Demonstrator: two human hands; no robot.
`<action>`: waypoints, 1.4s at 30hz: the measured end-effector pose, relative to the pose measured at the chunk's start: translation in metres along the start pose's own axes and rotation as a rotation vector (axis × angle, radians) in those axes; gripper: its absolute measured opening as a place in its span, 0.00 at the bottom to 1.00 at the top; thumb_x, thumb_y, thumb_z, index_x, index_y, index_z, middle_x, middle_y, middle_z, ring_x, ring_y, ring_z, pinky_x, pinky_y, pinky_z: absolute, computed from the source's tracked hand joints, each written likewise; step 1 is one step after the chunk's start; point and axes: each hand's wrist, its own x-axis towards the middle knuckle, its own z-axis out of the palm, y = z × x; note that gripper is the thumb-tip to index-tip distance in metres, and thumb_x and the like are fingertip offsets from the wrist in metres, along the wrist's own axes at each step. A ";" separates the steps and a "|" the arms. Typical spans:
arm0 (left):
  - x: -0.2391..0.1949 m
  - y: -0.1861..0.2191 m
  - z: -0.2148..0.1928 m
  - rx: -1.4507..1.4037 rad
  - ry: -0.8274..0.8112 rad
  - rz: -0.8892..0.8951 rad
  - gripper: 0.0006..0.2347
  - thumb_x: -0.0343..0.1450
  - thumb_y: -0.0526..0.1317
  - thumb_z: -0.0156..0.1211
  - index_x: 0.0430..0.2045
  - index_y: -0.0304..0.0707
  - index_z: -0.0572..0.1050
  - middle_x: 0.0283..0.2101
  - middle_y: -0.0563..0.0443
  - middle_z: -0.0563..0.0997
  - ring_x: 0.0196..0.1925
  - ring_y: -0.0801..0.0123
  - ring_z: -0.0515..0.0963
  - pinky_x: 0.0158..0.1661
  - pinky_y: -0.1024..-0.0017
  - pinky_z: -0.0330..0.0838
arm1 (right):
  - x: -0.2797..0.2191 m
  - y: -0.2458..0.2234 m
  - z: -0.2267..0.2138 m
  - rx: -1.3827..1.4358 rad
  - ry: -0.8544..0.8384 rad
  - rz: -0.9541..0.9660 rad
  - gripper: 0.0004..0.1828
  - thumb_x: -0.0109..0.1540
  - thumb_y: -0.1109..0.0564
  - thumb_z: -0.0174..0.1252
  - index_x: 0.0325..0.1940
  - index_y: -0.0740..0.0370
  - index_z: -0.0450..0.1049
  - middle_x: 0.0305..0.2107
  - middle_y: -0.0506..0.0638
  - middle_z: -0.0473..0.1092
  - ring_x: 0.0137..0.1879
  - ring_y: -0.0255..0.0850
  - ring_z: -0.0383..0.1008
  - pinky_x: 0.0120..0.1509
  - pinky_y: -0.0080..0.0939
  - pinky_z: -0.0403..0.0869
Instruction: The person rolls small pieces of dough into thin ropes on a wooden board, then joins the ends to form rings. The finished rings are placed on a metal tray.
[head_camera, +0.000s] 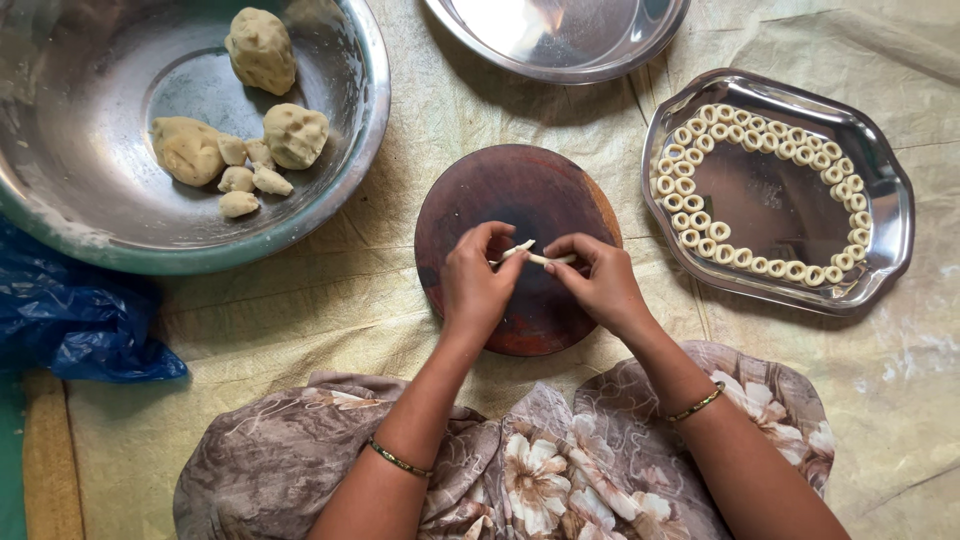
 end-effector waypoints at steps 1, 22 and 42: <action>0.002 0.000 -0.004 0.234 0.029 0.070 0.14 0.63 0.36 0.75 0.40 0.34 0.81 0.37 0.48 0.83 0.37 0.68 0.80 0.38 0.69 0.73 | 0.000 -0.002 -0.002 -0.133 0.002 0.043 0.10 0.62 0.57 0.64 0.47 0.57 0.80 0.41 0.49 0.81 0.44 0.34 0.82 0.50 0.35 0.80; 0.024 -0.048 -0.009 0.661 0.258 0.250 0.07 0.67 0.31 0.68 0.38 0.36 0.83 0.41 0.47 0.84 0.44 0.63 0.81 0.46 0.64 0.72 | 0.001 0.012 -0.005 -0.613 0.057 -0.334 0.10 0.57 0.54 0.69 0.39 0.58 0.79 0.41 0.51 0.76 0.51 0.46 0.75 0.57 0.47 0.73; -0.033 0.029 -0.095 0.053 0.271 0.226 0.08 0.69 0.31 0.63 0.41 0.34 0.81 0.46 0.45 0.82 0.48 0.59 0.83 0.48 0.65 0.76 | -0.047 0.047 0.074 -0.846 0.006 -0.554 0.49 0.68 0.29 0.33 0.79 0.66 0.32 0.77 0.58 0.25 0.82 0.48 0.22 0.79 0.63 0.25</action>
